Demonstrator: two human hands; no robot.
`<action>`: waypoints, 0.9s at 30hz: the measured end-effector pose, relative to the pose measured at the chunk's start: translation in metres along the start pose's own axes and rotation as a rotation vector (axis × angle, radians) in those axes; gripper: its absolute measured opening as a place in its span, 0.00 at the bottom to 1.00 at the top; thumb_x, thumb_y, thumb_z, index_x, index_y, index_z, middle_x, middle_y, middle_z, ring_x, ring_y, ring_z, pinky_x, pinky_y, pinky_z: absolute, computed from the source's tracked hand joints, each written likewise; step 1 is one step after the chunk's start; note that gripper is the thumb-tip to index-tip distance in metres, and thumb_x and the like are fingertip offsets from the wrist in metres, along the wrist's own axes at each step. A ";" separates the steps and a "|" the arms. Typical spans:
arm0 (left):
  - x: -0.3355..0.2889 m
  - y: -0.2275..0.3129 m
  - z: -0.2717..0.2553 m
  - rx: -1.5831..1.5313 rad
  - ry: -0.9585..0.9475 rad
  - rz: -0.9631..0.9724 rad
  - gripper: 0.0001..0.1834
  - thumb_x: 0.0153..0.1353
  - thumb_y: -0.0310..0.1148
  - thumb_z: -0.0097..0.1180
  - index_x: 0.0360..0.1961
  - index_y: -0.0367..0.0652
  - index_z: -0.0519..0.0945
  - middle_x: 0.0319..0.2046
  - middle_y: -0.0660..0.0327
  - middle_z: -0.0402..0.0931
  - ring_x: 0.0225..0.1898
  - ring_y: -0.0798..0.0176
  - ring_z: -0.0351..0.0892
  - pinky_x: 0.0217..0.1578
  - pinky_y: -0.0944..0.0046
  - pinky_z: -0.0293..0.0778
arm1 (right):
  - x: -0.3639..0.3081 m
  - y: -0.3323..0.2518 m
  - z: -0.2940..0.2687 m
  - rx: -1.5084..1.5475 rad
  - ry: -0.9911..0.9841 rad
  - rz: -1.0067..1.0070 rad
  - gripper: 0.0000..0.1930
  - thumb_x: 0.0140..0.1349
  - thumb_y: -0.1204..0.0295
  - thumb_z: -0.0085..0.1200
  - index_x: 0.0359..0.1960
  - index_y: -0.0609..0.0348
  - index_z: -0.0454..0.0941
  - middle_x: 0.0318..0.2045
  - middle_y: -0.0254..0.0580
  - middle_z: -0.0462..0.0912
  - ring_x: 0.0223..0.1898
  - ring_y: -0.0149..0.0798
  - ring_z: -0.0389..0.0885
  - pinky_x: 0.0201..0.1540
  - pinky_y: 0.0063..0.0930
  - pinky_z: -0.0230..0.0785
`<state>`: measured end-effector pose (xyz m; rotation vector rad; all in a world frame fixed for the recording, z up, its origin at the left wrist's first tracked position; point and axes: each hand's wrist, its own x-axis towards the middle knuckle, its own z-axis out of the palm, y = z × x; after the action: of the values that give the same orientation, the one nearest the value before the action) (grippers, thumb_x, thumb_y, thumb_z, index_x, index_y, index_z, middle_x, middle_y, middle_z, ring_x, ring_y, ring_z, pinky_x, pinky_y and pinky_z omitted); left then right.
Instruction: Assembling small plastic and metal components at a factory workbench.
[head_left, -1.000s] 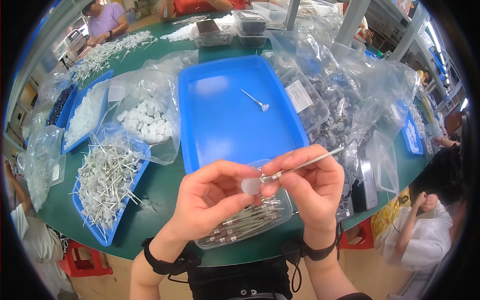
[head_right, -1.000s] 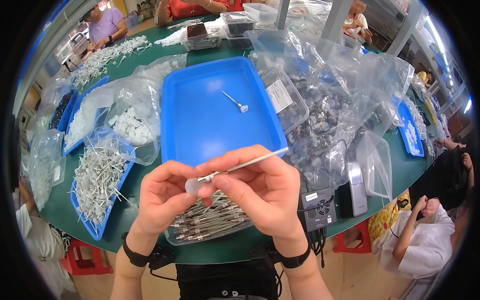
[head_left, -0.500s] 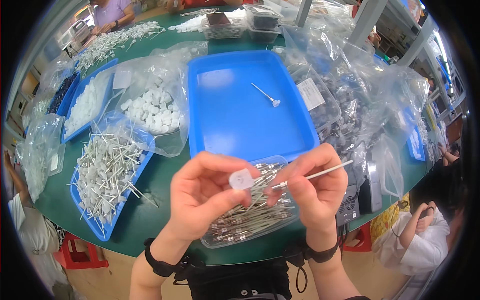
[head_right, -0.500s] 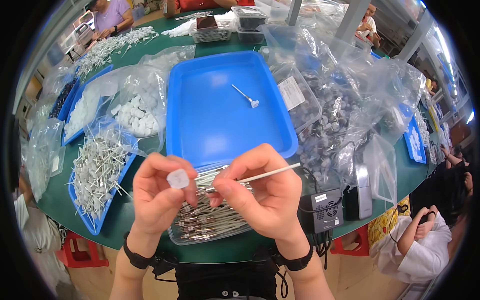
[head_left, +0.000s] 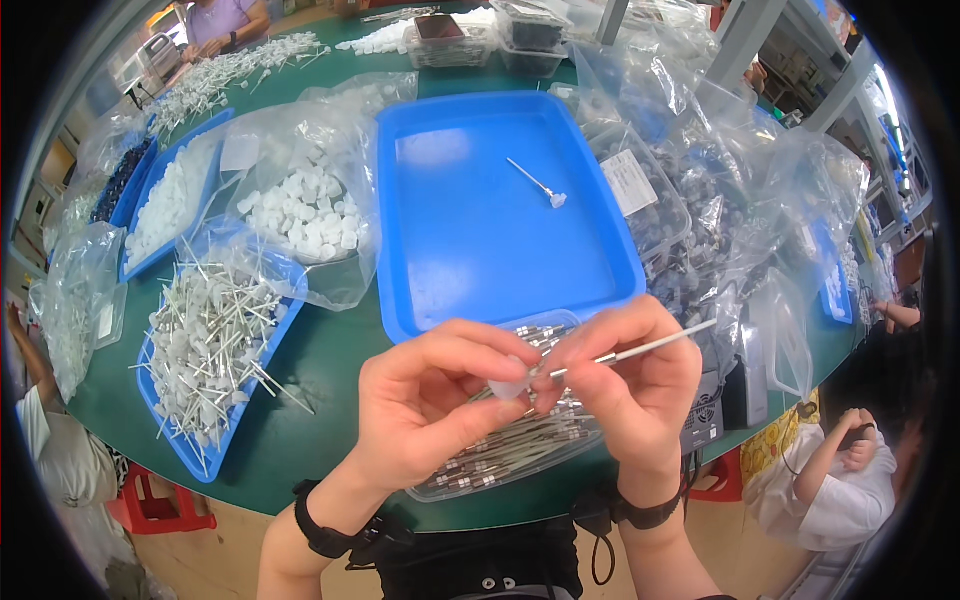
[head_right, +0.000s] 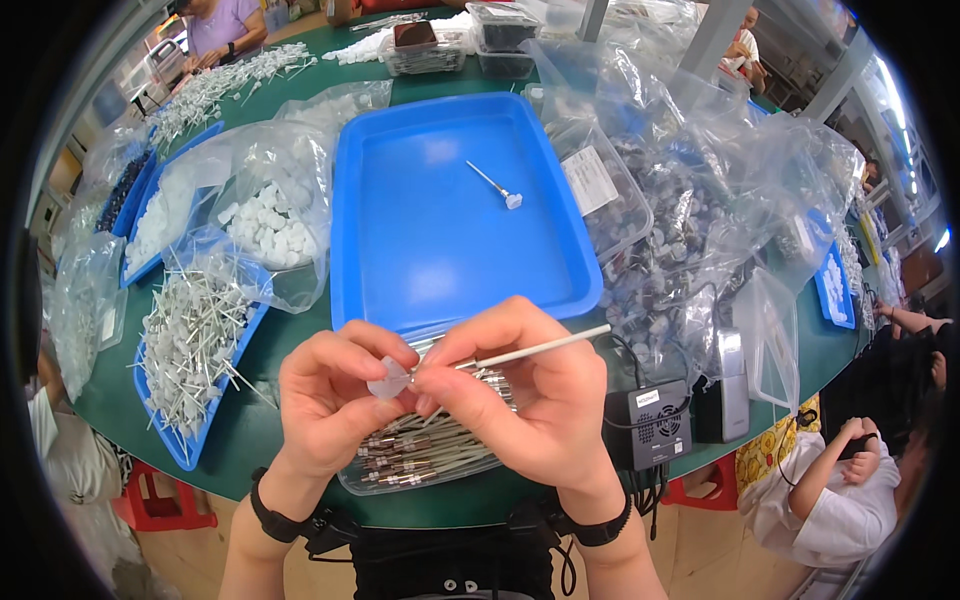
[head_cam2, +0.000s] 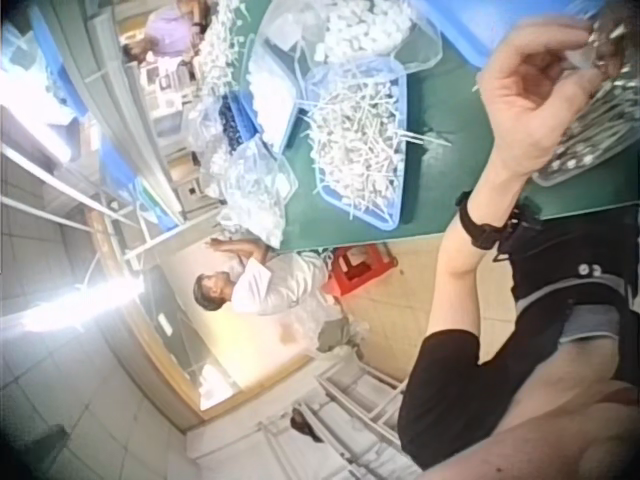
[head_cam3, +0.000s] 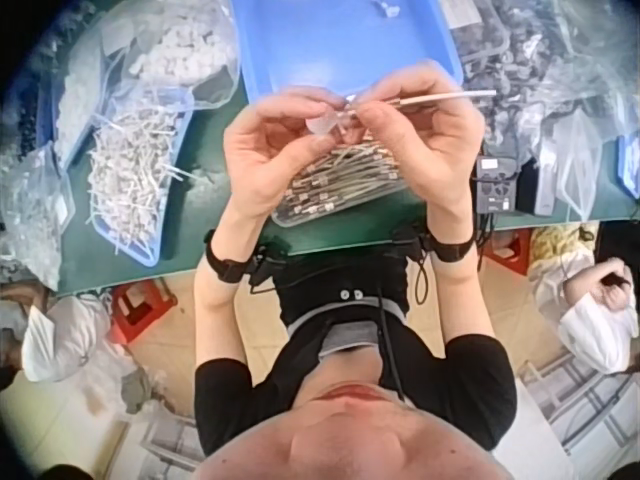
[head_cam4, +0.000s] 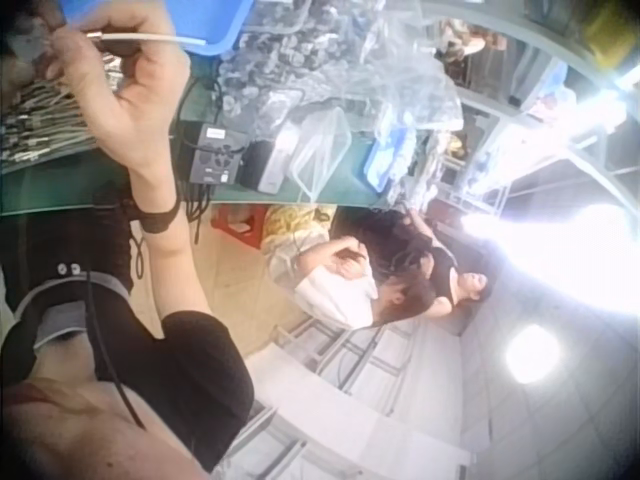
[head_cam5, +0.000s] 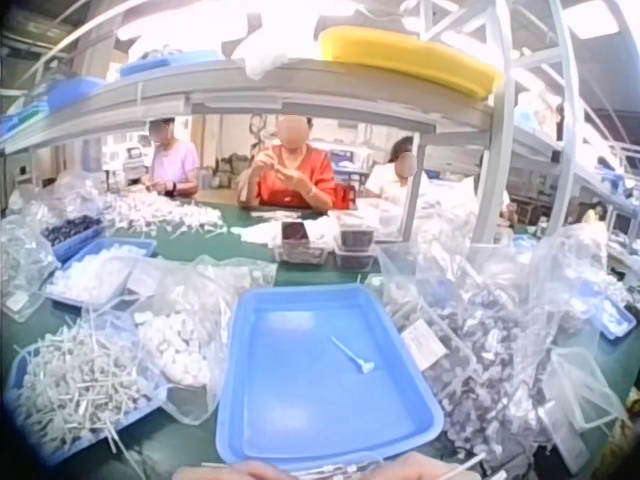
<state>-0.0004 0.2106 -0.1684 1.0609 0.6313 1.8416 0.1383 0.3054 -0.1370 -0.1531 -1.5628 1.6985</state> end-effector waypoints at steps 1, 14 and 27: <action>0.000 0.000 0.000 0.000 0.021 -0.011 0.15 0.49 0.10 0.51 0.40 0.30 0.74 0.44 0.47 0.70 0.46 0.58 0.73 0.46 0.61 0.73 | 0.001 0.000 0.000 -0.009 0.001 -0.001 0.06 0.54 0.85 0.51 0.33 0.70 0.70 0.27 0.45 0.78 0.29 0.31 0.78 0.32 0.21 0.71; -0.001 0.000 0.001 -0.095 0.047 -0.154 0.13 0.57 0.19 0.48 0.45 0.30 0.70 0.39 0.51 0.73 0.36 0.63 0.75 0.38 0.65 0.72 | 0.001 -0.001 -0.002 0.001 0.006 -0.068 0.05 0.53 0.86 0.50 0.32 0.69 0.68 0.27 0.45 0.77 0.28 0.30 0.78 0.27 0.18 0.70; 0.001 -0.002 0.005 0.344 0.136 0.008 0.16 0.48 0.12 0.53 0.40 0.30 0.76 0.41 0.54 0.70 0.44 0.65 0.72 0.43 0.67 0.73 | 0.002 0.007 -0.003 -0.253 0.027 -0.074 0.06 0.52 0.83 0.55 0.32 0.68 0.72 0.28 0.41 0.78 0.30 0.27 0.75 0.34 0.19 0.66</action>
<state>0.0049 0.2130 -0.1668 1.1628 1.0547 1.8643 0.1356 0.3095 -0.1428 -0.2427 -1.7373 1.4323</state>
